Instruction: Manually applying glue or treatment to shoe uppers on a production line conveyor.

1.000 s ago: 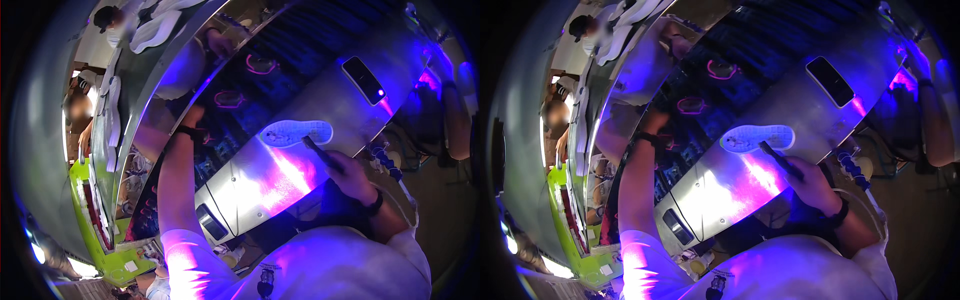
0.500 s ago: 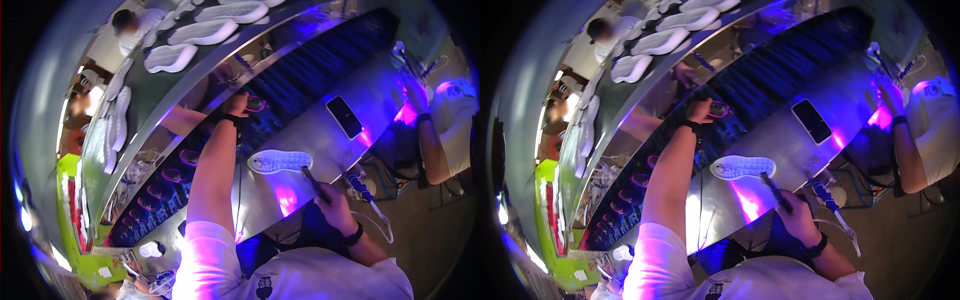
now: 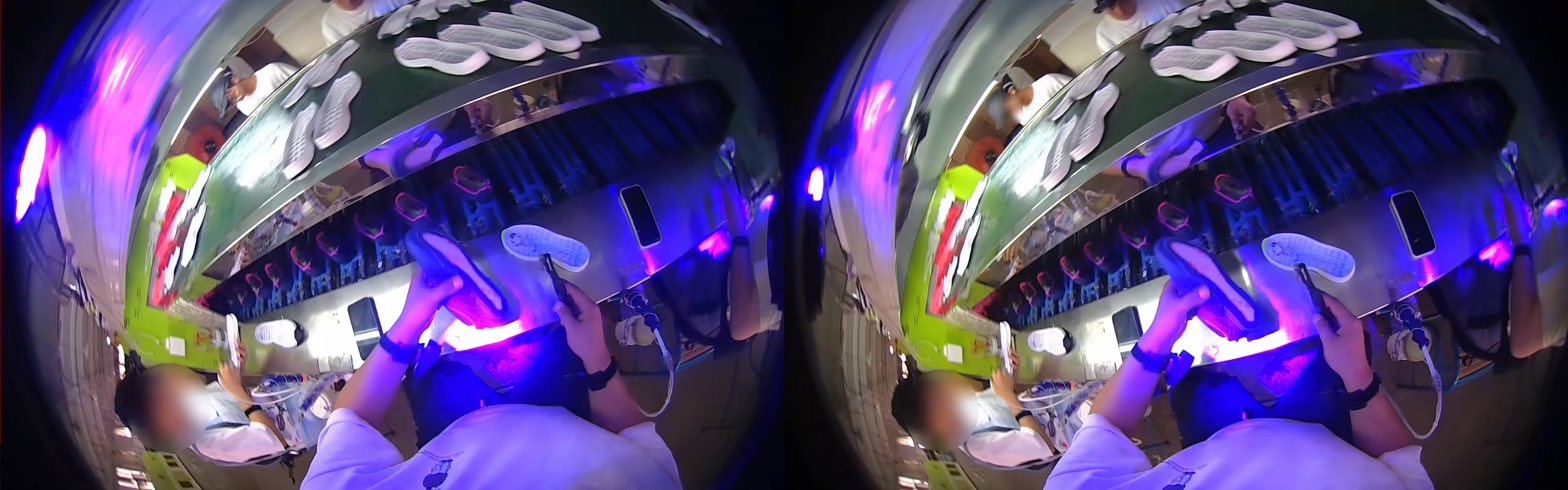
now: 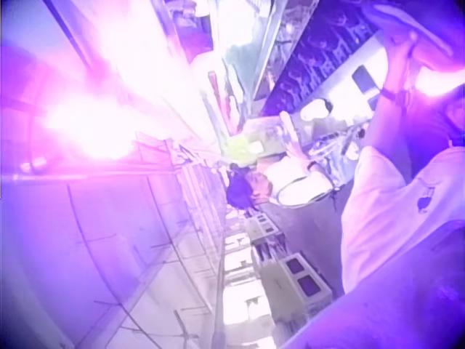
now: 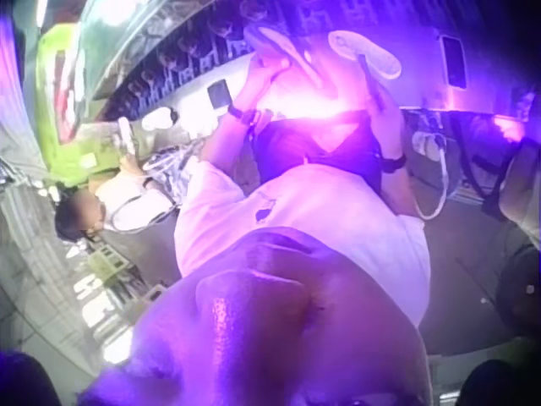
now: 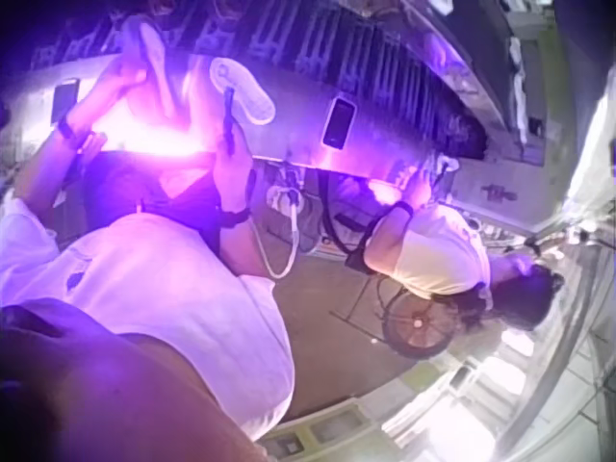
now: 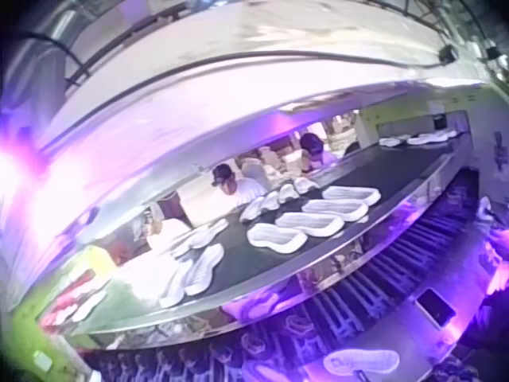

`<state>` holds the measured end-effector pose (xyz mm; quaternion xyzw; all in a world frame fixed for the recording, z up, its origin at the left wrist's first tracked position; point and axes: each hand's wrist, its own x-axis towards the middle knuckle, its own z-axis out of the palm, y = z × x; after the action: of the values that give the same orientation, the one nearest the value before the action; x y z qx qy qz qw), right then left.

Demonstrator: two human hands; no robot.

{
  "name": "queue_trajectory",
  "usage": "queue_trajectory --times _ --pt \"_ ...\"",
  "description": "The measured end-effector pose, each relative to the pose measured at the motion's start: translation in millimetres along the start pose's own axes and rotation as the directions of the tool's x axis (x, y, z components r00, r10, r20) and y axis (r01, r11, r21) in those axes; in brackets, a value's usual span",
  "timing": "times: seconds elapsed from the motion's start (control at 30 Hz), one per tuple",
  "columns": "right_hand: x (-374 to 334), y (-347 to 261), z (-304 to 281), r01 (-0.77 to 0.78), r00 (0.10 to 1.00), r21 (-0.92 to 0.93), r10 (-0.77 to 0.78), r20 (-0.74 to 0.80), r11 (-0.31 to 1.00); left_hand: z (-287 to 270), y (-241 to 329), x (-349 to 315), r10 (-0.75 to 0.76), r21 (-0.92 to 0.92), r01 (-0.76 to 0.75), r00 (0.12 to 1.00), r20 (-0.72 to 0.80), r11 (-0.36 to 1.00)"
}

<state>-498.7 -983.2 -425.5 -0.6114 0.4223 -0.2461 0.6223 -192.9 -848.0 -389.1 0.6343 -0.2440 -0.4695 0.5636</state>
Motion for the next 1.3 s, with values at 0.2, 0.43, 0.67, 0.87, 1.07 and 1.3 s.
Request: queue_trajectory --times 0.2,0.43,0.67,0.87,1.07,1.3 --pt "-12 -6 43 0.222 0.964 -0.056 -0.211 0.159 0.973 -11 -5 -82 0.457 0.409 -0.383 0.884 -0.098 0.828" --pt "-29 -12 70 0.287 0.887 -0.058 -0.242 0.394 0.956 7 -39 -159 0.622 0.807 -0.358 0.783 -0.014 0.470" --pt "-30 -5 96 0.279 0.858 -0.312 -0.090 0.505 0.908 23 -82 -191 0.658 0.816 -0.415 0.751 0.058 0.402" --pt "-27 -2 103 0.184 0.875 -0.338 0.003 0.484 0.923 16 -92 -195 0.614 0.819 -0.433 0.779 0.128 0.377" --pt "-43 -3 90 0.202 0.839 -0.300 -0.007 0.544 0.932 9 -91 -194 0.601 0.809 -0.475 0.774 0.198 0.346" --pt "-49 -3 84 0.164 0.808 -0.285 0.037 0.588 0.944 -1 -83 -190 0.557 0.824 -0.483 0.788 0.261 0.297"
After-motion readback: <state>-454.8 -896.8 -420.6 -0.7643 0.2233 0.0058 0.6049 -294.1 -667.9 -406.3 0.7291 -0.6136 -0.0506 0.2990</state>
